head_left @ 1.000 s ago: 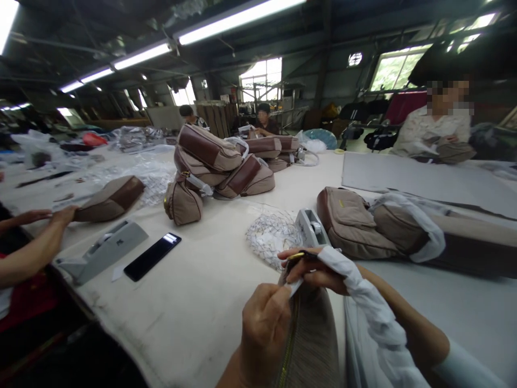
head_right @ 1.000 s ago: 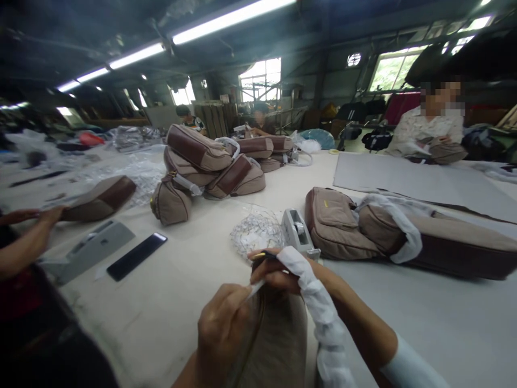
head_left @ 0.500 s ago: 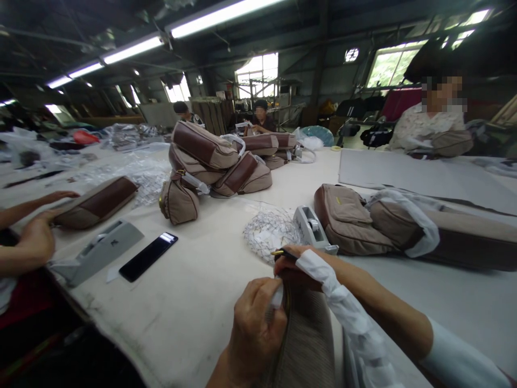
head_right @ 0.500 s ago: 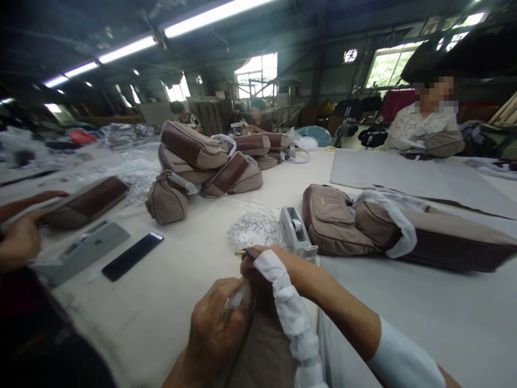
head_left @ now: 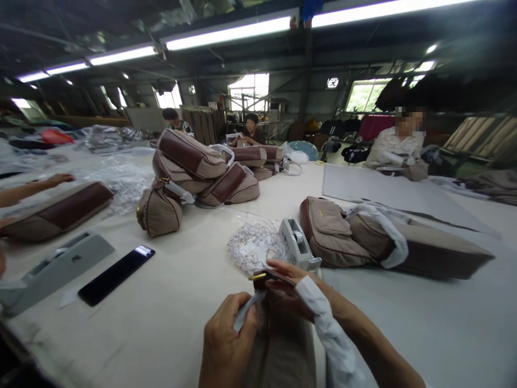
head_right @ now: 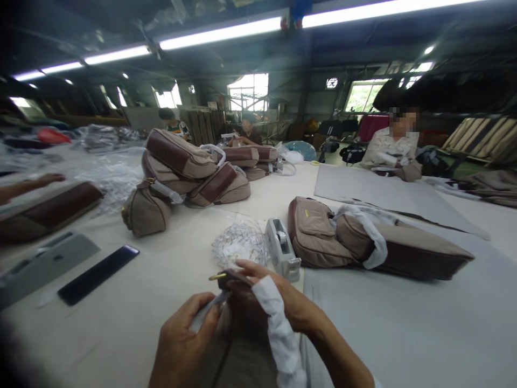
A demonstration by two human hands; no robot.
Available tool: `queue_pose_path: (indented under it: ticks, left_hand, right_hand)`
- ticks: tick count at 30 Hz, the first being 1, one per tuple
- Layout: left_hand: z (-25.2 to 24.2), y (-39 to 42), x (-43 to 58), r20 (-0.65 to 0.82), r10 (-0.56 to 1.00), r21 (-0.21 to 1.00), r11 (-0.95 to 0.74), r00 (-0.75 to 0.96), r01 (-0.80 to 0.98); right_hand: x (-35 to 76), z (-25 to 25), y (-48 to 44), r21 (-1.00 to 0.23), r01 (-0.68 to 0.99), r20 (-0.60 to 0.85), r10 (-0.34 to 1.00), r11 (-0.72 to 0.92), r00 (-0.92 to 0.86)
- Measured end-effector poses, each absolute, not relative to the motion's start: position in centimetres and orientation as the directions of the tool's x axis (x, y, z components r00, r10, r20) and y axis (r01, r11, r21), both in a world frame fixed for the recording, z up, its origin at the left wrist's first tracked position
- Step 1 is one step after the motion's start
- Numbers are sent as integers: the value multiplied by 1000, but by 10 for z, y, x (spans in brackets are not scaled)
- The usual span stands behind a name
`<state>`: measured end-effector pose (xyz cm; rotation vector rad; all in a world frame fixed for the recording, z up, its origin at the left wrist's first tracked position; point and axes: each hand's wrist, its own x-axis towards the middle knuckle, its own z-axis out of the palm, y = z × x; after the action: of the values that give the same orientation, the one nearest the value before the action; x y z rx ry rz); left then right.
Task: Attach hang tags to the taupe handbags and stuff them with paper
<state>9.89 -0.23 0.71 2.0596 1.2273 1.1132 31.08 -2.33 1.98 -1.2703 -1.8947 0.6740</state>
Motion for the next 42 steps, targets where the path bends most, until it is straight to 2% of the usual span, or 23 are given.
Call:
queue_pose_path:
  ticks: [2, 4, 5, 10, 15, 21, 28, 32, 37, 40, 42]
  left_hand:
    - [7, -3, 99, 368, 894, 764, -448, 256, 464]
    - [7, -5, 101, 337, 902, 788, -428, 271, 442]
    - [8, -5, 103, 325, 904, 799, -420, 279, 430]
    - [11, -9, 108, 253, 942, 859, -324, 222, 395]
    - [12, -9, 106, 233, 946, 874, -305, 226, 377]
    - [10, -6, 104, 174, 957, 898, -251, 234, 361]
    - [8, -5, 101, 130, 956, 889, -229, 261, 397]
    - [7, -3, 100, 152, 953, 873, -253, 260, 417]
    - [9, -5, 100, 192, 952, 859, -281, 238, 429]
    - [8, -8, 100, 263, 940, 836, -335, 218, 435]
    - [6, -9, 99, 372, 905, 789, -426, 209, 441]
  right_hand:
    - [344, 5, -23, -789, 587, 256, 966, 184, 42]
    - [379, -9, -14, -789, 612, 208, 916, -50, 343]
    - [394, -15, -7, -780, 612, 185, 887, -131, 424]
    - [424, -35, 28, -758, 535, -88, 871, -374, 483]
    - [417, -35, 35, -792, 313, -333, 801, -524, 498]
    - [416, -18, 9, -877, -24, -420, 742, -479, 523]
    - [395, -42, -22, -842, -290, -539, 709, -454, 455]
    - [394, -57, -22, -833, -336, -552, 697, -440, 456]
    - [385, -81, -22, -853, -308, -522, 674, -421, 523]
    - [374, -90, -33, -875, -253, -479, 664, -413, 574]
    - [371, -79, -43, -896, -215, -435, 669, -388, 603]
